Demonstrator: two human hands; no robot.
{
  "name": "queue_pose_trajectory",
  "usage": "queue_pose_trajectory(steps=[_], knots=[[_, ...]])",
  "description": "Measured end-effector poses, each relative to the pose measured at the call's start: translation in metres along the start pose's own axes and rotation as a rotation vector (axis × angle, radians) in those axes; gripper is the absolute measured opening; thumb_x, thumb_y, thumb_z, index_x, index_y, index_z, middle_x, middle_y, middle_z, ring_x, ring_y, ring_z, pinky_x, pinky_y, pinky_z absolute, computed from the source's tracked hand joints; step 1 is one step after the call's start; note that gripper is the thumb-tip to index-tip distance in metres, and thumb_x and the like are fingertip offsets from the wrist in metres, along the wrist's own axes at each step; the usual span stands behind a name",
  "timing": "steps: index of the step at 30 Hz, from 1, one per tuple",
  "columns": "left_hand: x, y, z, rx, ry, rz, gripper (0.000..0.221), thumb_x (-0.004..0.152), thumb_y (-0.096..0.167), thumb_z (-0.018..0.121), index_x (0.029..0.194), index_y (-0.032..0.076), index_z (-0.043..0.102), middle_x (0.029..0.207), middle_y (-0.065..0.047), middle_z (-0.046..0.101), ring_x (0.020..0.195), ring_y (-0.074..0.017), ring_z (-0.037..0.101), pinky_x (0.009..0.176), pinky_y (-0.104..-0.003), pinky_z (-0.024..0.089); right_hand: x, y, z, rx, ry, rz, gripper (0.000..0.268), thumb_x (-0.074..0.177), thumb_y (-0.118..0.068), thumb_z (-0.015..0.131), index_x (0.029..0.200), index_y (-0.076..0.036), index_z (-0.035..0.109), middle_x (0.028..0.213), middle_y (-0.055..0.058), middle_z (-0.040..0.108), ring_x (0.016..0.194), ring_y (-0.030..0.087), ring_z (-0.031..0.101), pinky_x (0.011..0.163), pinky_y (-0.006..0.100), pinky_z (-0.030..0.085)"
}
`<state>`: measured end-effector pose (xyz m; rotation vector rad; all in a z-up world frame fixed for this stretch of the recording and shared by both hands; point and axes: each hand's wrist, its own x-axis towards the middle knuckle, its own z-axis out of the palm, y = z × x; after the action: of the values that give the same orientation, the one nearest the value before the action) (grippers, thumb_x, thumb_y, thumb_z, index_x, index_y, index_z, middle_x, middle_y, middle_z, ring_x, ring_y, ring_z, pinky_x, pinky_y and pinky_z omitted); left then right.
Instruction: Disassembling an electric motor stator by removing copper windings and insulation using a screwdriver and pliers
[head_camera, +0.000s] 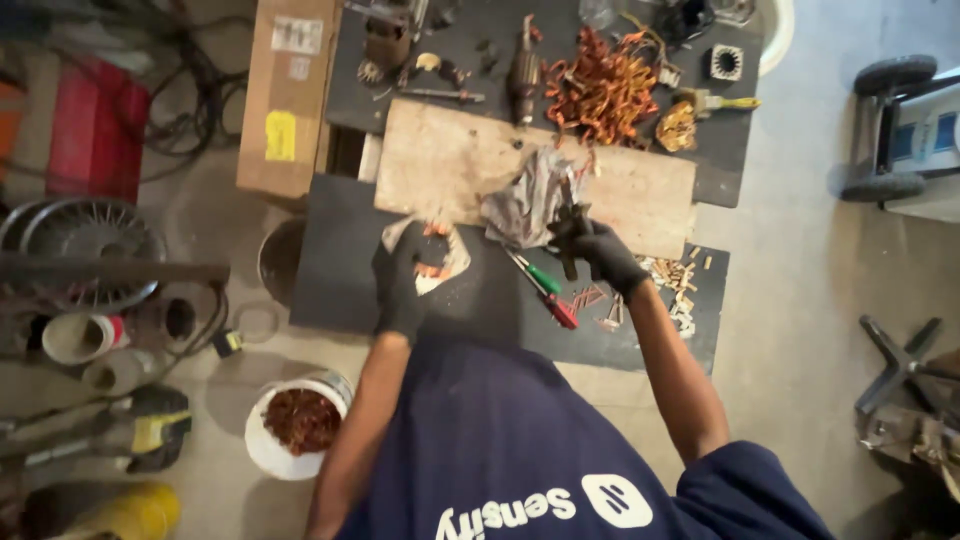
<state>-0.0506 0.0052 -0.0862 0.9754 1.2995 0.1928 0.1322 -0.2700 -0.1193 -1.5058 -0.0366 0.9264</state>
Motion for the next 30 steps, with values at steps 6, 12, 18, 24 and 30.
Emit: queue_pose_trajectory(steps=[6, 12, 18, 24, 30], knots=[[0.005, -0.077, -0.038, 0.261, 0.020, 0.411, 0.039, 0.068, 0.021, 0.091, 0.105, 0.024, 0.079, 0.088, 0.000, 0.079, 0.087, -0.0112, 0.075, 0.067, -0.021, 0.061, 0.049, -0.096, -0.018, 0.432, -0.276, -0.027, 0.053, 0.066, -0.003, 0.052, 0.116, 0.000, 0.069, 0.106, 0.018, 0.074, 0.098, 0.042, 0.072, 0.086, 0.054, 0.056], [-0.056, -0.004, -0.025, 0.068, 0.163, -0.135, 0.044, 0.078, 0.041, 0.064, 0.119, 0.029, 0.074, 0.109, -0.001, 0.074, 0.105, -0.0192, 0.072, 0.103, -0.035, 0.051, 0.115, -0.076, -0.060, 0.409, -0.217, 0.138, 0.057, 0.072, -0.016, 0.056, 0.125, -0.001, 0.070, 0.105, 0.015, 0.074, 0.099, 0.039, 0.074, 0.084, 0.049, 0.061], [-0.039, -0.037, -0.035, -0.052, 0.169, -0.031, 0.046, 0.081, 0.051, 0.074, 0.117, 0.022, 0.076, 0.110, -0.003, 0.077, 0.103, -0.0203, 0.072, 0.097, -0.036, 0.054, 0.063, -0.064, -0.050, 0.261, -0.162, 0.061, 0.049, 0.070, -0.006, 0.057, 0.120, -0.003, 0.061, 0.107, 0.010, 0.070, 0.098, 0.031, 0.071, 0.085, 0.046, 0.058], [-0.039, -0.030, -0.023, 0.151, 0.054, 0.518, 0.037, 0.105, 0.032, 0.056, 0.126, 0.005, 0.070, 0.116, -0.021, 0.071, 0.114, -0.0332, 0.067, 0.098, -0.042, 0.054, -0.033, 0.000, -0.015, -0.118, 0.007, 0.100, 0.049, 0.082, -0.003, 0.067, 0.131, -0.002, 0.060, 0.090, 0.022, 0.065, 0.034, 0.024, 0.053, 0.024, 0.031, 0.041], [-0.058, 0.001, -0.020, -0.009, -0.126, 0.048, 0.054, 0.096, 0.056, 0.058, 0.131, 0.016, 0.071, 0.127, -0.009, 0.074, 0.114, -0.0243, 0.070, 0.104, -0.035, 0.051, -0.117, 0.005, 0.068, -0.999, -0.130, -0.530, 0.053, 0.072, -0.005, 0.067, 0.125, -0.012, 0.066, 0.128, 0.021, 0.066, 0.115, 0.044, 0.065, 0.091, 0.054, 0.056]])
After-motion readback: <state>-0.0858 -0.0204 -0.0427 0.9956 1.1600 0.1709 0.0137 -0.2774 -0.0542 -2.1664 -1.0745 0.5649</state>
